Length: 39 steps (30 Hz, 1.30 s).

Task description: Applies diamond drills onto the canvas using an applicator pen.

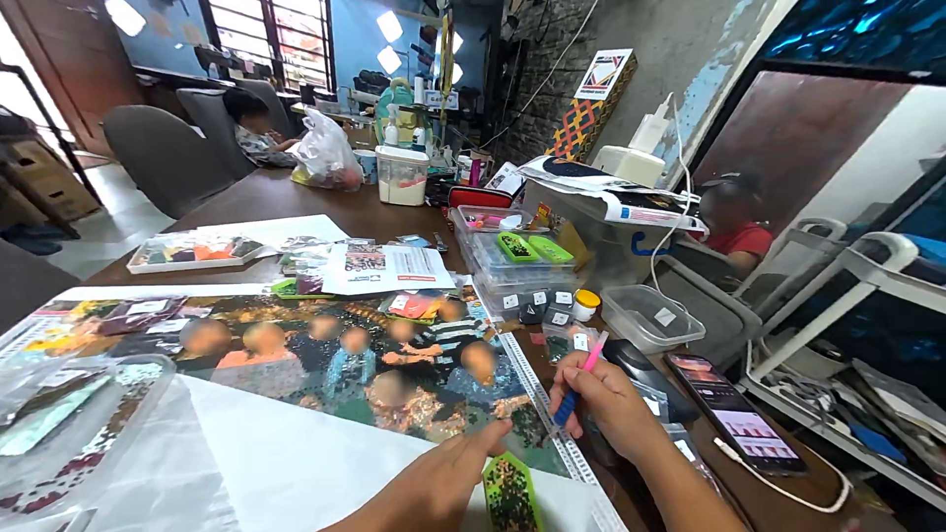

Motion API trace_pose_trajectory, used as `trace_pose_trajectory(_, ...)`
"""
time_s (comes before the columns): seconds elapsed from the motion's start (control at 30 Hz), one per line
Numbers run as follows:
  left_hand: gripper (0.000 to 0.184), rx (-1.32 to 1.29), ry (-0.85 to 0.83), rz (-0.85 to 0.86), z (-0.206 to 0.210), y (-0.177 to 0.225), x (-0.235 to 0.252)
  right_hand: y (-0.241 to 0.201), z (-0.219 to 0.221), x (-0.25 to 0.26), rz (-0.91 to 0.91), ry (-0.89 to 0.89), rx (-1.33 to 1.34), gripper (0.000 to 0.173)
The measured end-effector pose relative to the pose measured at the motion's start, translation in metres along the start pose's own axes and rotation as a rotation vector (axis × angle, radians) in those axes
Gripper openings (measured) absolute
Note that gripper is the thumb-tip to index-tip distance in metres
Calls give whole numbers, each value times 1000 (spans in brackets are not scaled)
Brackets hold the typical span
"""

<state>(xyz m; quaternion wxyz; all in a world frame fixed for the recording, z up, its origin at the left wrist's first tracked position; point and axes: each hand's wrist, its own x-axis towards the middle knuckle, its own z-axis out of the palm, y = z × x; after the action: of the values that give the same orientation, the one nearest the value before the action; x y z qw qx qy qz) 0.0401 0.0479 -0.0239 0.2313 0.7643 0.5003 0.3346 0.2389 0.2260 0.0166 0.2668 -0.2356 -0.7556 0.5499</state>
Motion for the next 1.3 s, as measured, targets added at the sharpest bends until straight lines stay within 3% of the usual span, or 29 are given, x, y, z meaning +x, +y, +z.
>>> trace_pose_trajectory(0.57,109,4,13,31,1,-2,-2,10,-6,6,79,7,-89,24)
trace_pose_trajectory(1.3,109,9,20,40,1,-4,-2,11,-4,6,33,-29,-170,22)
